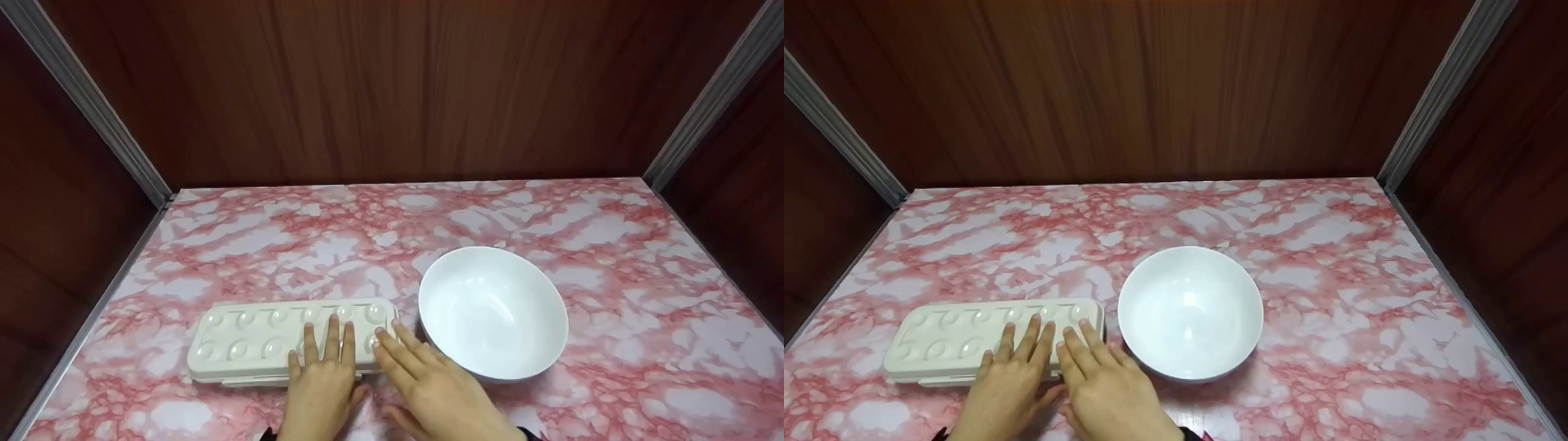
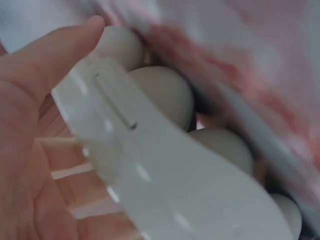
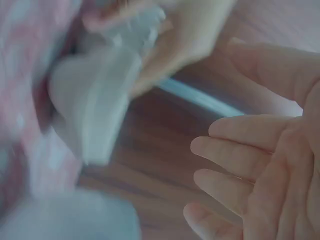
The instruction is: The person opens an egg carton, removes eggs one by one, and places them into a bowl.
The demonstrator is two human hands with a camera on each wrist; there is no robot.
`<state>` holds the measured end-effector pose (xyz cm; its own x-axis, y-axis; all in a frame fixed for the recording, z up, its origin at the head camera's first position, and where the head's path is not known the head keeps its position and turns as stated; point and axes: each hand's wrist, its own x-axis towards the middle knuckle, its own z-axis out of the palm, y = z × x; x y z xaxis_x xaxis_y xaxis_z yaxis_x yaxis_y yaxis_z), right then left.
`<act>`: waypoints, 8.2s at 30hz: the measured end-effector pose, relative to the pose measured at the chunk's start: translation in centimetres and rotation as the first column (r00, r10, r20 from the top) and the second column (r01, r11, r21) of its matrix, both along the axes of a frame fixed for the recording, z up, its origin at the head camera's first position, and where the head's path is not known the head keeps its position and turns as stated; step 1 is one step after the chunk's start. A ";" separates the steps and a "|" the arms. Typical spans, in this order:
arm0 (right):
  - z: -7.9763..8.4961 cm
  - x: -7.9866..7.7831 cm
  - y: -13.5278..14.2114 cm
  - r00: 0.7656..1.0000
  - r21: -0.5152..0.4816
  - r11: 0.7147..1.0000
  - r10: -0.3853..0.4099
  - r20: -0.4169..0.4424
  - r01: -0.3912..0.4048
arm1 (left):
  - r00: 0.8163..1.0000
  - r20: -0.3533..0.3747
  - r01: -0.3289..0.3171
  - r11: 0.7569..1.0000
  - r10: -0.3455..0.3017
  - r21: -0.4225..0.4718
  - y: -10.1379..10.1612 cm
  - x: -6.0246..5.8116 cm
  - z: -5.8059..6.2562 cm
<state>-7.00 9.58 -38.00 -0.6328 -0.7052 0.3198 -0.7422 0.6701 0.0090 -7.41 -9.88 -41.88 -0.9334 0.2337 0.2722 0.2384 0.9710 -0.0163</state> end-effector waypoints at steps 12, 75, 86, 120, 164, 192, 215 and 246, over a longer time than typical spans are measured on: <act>-3.7 -2.6 -2.3 0.998 0.002 0.998 -0.056 0.006 0.056 | 0.990 -0.118 -0.080 0.997 0.082 0.021 1.2 -0.4 -1.1; -3.7 -3.4 -3.6 0.994 -0.172 0.979 -0.110 0.022 0.112 | 0.968 0.003 -0.252 0.965 0.253 0.072 4.3 -0.6 -1.1; -3.8 -3.7 -3.5 0.995 -0.158 0.983 -0.101 -0.016 0.097 | 0.978 0.163 -0.147 0.984 0.129 0.105 2.7 -0.1 0.0; -4.4 -4.0 -3.2 0.968 -0.048 0.999 0.000 -0.252 -0.013 | 0.997 -0.073 0.023 0.998 -0.027 -0.061 -14.8 1.2 0.8; 2.5 -4.6 -5.2 0.977 -0.062 0.994 -0.100 -0.191 0.090 | 0.907 -0.392 0.188 0.981 -0.154 0.048 -17.4 0.5 5.4; 8.2 -12.8 -4.9 0.953 -0.132 0.982 -0.094 0.288 0.137 | 0.969 -0.220 -0.038 0.954 0.107 0.296 -15.2 -7.0 10.0; 7.9 -14.9 -5.2 0.940 -0.155 0.977 -0.088 0.330 0.146 | 0.969 -0.165 -0.112 0.922 0.184 0.370 -14.9 -9.4 9.6; 7.8 -13.1 -2.8 0.955 -0.185 0.979 -0.024 0.297 0.082 | 0.964 -0.233 -0.025 0.914 0.130 0.406 -14.7 -7.0 9.3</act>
<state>-20.09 6.77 -30.17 -0.7533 -0.6113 0.2426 -0.6563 0.6756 -0.3359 -14.44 -24.58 -32.62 -0.8329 -0.0124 0.5532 0.2015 0.9243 0.3241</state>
